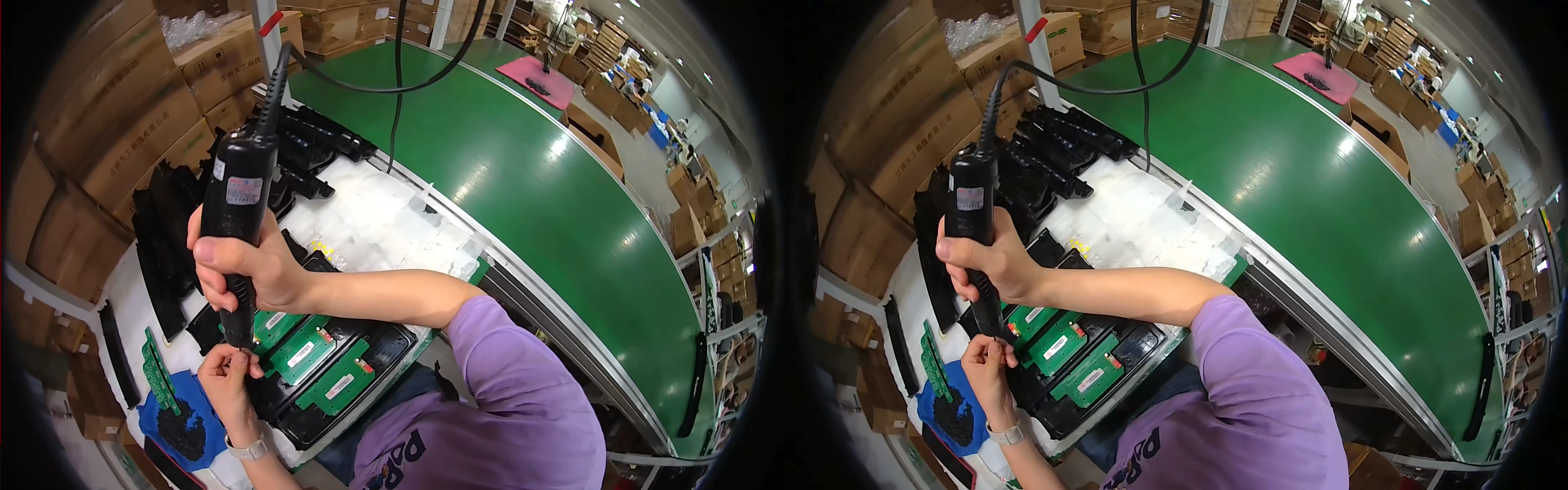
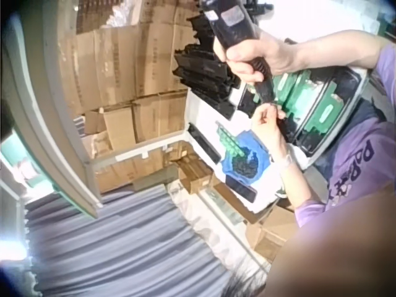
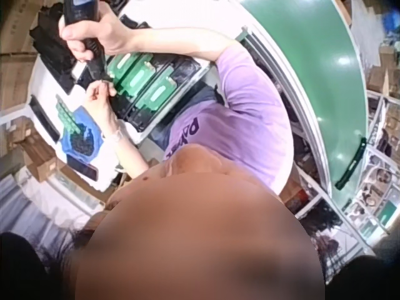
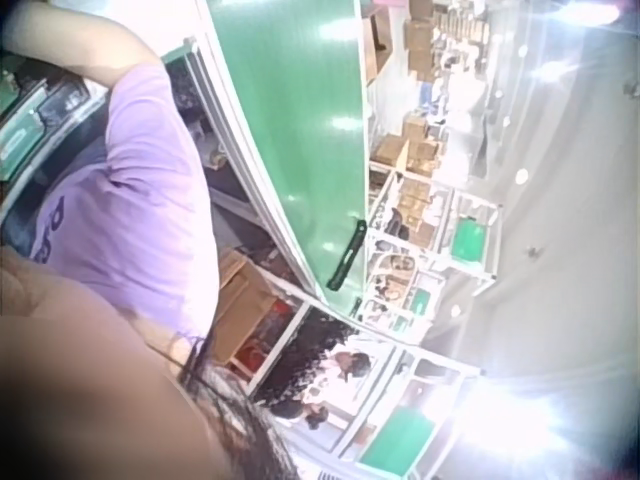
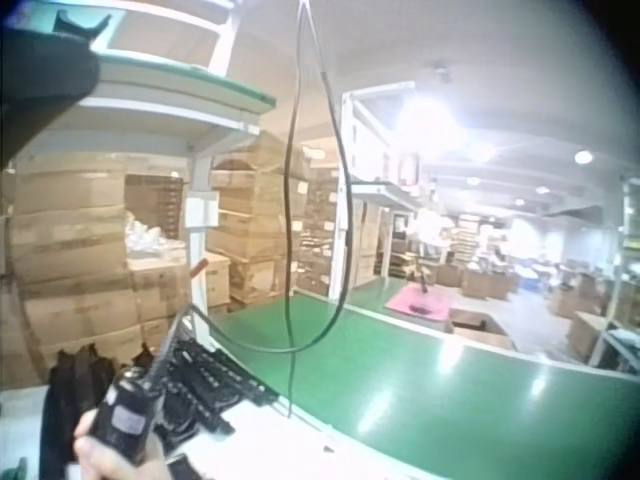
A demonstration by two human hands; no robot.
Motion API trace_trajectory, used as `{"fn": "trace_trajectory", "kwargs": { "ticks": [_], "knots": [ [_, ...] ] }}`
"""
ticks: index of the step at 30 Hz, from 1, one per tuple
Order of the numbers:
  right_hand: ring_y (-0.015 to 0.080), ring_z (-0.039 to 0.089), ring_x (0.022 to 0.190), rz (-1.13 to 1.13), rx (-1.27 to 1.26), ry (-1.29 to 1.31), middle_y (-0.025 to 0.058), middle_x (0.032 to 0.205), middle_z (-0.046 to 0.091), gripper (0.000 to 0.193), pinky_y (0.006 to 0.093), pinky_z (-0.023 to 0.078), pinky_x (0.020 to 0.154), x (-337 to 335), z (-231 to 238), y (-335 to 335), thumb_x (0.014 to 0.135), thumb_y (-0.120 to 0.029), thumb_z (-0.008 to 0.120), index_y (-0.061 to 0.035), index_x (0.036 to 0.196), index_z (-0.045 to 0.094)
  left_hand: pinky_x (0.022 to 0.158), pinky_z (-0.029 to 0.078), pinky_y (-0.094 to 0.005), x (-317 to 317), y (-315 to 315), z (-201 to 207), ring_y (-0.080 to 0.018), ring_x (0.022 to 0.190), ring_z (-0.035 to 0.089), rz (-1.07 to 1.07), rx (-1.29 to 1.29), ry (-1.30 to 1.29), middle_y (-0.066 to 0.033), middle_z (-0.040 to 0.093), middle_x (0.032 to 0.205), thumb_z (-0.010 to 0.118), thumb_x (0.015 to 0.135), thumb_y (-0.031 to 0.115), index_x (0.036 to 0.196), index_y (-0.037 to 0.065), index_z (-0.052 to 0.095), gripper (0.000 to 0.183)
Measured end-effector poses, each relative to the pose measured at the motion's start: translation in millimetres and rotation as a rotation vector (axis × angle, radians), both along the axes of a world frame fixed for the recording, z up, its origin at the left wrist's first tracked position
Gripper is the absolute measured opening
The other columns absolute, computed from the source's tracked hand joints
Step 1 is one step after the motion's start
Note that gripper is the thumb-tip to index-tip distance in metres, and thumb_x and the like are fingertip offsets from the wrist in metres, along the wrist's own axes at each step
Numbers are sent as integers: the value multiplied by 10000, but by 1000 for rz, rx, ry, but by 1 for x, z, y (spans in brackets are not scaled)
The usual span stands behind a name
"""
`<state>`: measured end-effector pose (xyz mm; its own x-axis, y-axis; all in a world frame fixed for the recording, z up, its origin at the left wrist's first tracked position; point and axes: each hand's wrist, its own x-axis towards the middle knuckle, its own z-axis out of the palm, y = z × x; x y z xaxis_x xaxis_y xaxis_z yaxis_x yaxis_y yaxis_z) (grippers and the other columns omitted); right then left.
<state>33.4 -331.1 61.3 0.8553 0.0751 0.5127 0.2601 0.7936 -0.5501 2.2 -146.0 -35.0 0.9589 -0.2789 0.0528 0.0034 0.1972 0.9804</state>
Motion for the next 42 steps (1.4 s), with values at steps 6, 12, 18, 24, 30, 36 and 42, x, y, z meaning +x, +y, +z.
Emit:
{"fn": "trace_trajectory", "kwargs": {
  "ticks": [6, 12, 18, 24, 30, 36, 42],
  "knots": [
    [128, 467, 395, -4, 13, 111, 47, 547, 479, 157, 263, 408, 405, 0, 2, 0, 816, -134, 590, -17, 839, 488, 486, 403, -199, -5, -1, -2, -108, 522, 506, -65, 83, -70, -75, 575, 693, 604, 871, 174, 820, 9, 539, 185],
    [142, 447, 388, -47, -138, 164, 55, 526, 455, 193, 289, 393, 404, 4, -5, -4, 822, -176, 565, -9, 876, 486, 577, 457, -227, 2, -1, -1, -151, 669, 597, 218, 22, 81, -106, 610, 800, 452, 949, 286, 930, -15, 544, 315],
    [118, 447, 450, 25, -522, -72, 55, 600, 469, 287, 249, 381, 424, -8, -16, 2, 763, -94, 606, -10, 953, 409, 897, 453, -302, 10, 4, 1, -289, 1087, 557, 212, -182, 106, -195, 551, 1132, 338, 926, 58, 1059, -9, 456, 190],
    [108, 467, 483, 71, -594, -177, 58, 610, 497, 301, 241, 414, 459, -9, -37, 18, 699, -7, 607, -1, 940, 428, 791, 500, -284, 5, 8, 4, -260, 968, 621, 290, -128, 54, -186, 591, 1037, 361, 971, 150, 1023, -7, 449, 188],
    [89, 500, 543, 17, -716, -246, 52, 654, 519, 310, 219, 425, 503, -13, -28, 11, 702, -19, 639, -16, 952, 456, 514, 482, -232, 11, 7, 11, -184, 581, 624, 233, -94, 78, -175, 631, 818, 393, 969, 186, 1004, -17, 458, 216],
    [145, 565, 571, -416, -836, -565, 64, 736, 596, 308, 238, 453, 588, -4, -51, 28, 616, -146, 771, -42, 840, 587, 335, 225, -185, 11, 19, -10, -32, 395, 342, 355, -76, 104, 36, 451, 548, 417, 945, 164, 898, 18, 560, 210],
    [181, 597, 540, -195, -752, -512, 76, 662, 613, 306, 249, 450, 521, -16, -37, 30, 593, -164, 742, -19, 809, 580, 652, 492, -245, 5, 11, -9, -114, 742, 591, 405, -226, 198, -37, 609, 872, 499, 885, 124, 948, 36, 584, 137]
  ]
}}
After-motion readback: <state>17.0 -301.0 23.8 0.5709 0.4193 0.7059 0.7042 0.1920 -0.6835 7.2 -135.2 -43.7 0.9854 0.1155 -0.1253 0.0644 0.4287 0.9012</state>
